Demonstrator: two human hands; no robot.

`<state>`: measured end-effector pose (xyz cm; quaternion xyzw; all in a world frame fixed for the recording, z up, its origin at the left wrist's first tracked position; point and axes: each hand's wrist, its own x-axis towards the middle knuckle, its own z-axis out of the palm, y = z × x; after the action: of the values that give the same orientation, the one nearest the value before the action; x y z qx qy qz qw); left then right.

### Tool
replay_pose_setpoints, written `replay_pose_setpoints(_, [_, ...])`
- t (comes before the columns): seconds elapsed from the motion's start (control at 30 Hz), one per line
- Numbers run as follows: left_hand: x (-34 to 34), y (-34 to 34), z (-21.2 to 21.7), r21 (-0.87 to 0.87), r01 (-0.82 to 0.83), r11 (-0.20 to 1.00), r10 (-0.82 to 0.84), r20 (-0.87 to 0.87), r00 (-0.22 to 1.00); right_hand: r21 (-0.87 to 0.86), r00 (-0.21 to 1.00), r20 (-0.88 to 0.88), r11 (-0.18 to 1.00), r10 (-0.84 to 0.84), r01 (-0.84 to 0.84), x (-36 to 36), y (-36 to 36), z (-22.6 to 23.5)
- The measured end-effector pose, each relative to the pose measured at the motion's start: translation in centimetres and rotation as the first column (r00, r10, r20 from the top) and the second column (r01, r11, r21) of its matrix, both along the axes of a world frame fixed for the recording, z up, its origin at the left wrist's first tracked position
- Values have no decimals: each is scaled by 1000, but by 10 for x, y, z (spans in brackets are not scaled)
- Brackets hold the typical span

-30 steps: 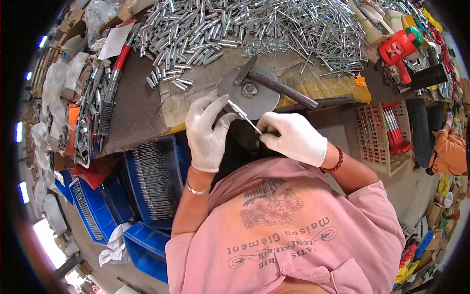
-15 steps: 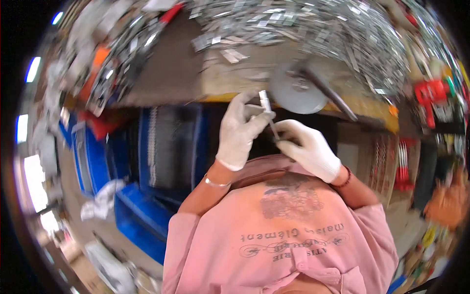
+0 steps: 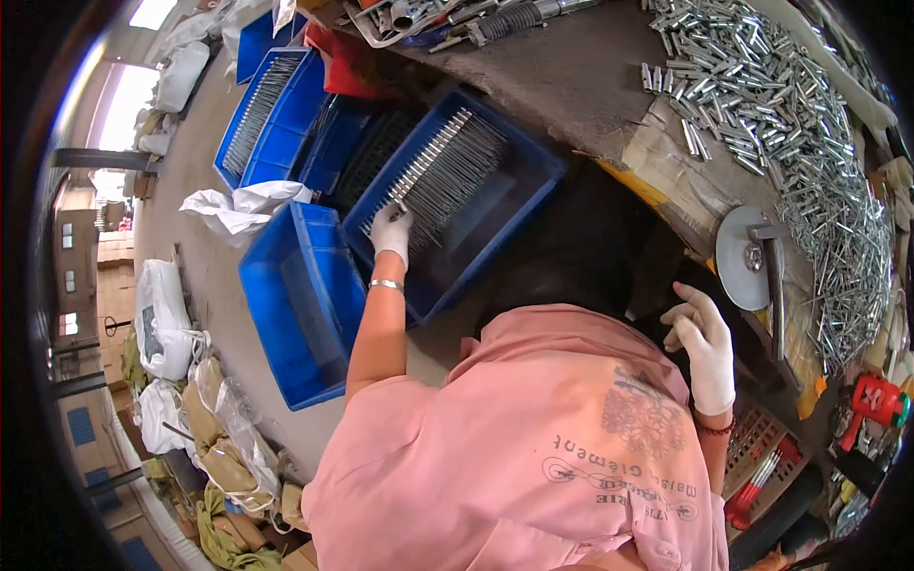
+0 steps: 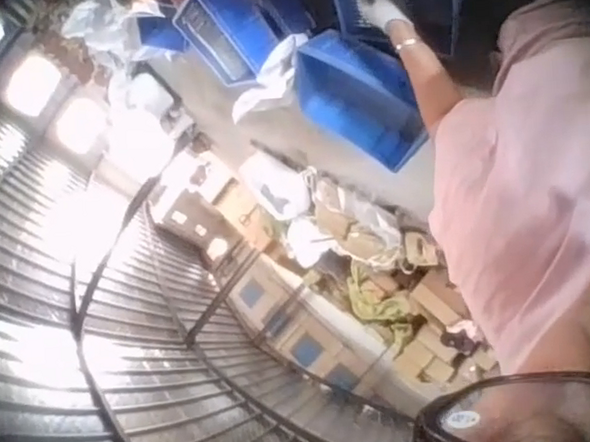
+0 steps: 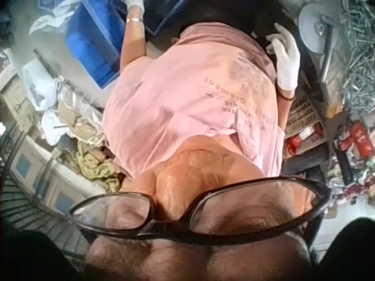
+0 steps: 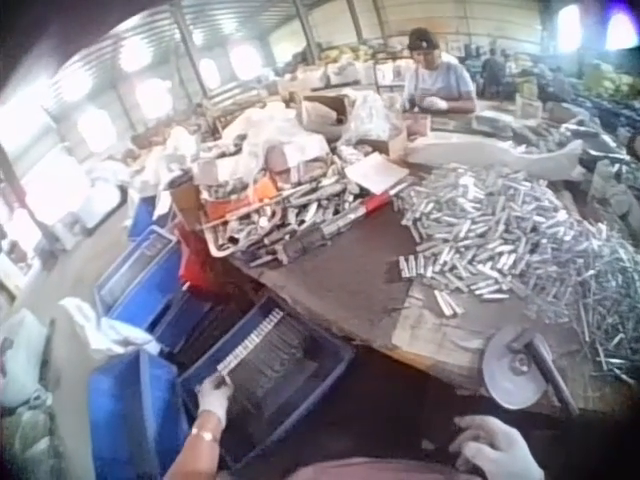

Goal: Assemble metal components by hammering pins into circular plates at a workbench.

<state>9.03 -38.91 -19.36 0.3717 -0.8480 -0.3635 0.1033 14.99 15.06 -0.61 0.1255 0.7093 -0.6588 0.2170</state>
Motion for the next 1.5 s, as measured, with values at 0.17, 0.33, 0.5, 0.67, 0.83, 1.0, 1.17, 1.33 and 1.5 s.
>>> replay_pose_setpoints(0.17, [21, -103, -59, -183, -31, 983, 58, 141, 988, -14, 998, -10, 998, 61, -61, -6, -1, -2])
replay_pose_setpoints(0.33, [-18, -73, -43, -86, 34, 996, -10, 261, 965, 13, 1000, 5, 1000, -7, 7, -1, 1, -2])
replay_pose_setpoints(0.5, [-17, -54, -17, -341, -2, 940, 27, 67, 997, -16, 1000, -21, 1000, 7, -8, -1, 9, -3])
replay_pose_setpoints(0.67, [-81, 41, 74, -146, 77, 986, -130, -405, 905, -25, 1000, 4, 1000, 9, -8, -4, 12, -2])
replay_pose_setpoints(0.83, [-131, 234, 203, -517, 698, 496, -861, -396, 318, 133, 967, -212, 985, 140, -114, -1, 10, 5])
replay_pose_setpoints(1.0, [-172, 325, 209, -593, 801, 86, -978, -202, -45, 278, 857, -447, 950, 257, -141, 5, 23, 12])
replay_pose_setpoints(1.17, [-193, 338, 216, -437, 899, -29, -999, 34, -15, 352, 828, -532, 936, 178, 26, 17, 73, 49])
replay_pose_setpoints(1.33, [-184, 339, 213, -443, 896, -16, -998, 56, 10, 735, 720, -668, 316, 190, 599, -9, 138, 29])
replay_pose_setpoints(1.5, [-136, 363, 223, -368, 930, -14, -979, -186, -89, 813, 702, -545, 86, 458, 575, -42, 178, -3])
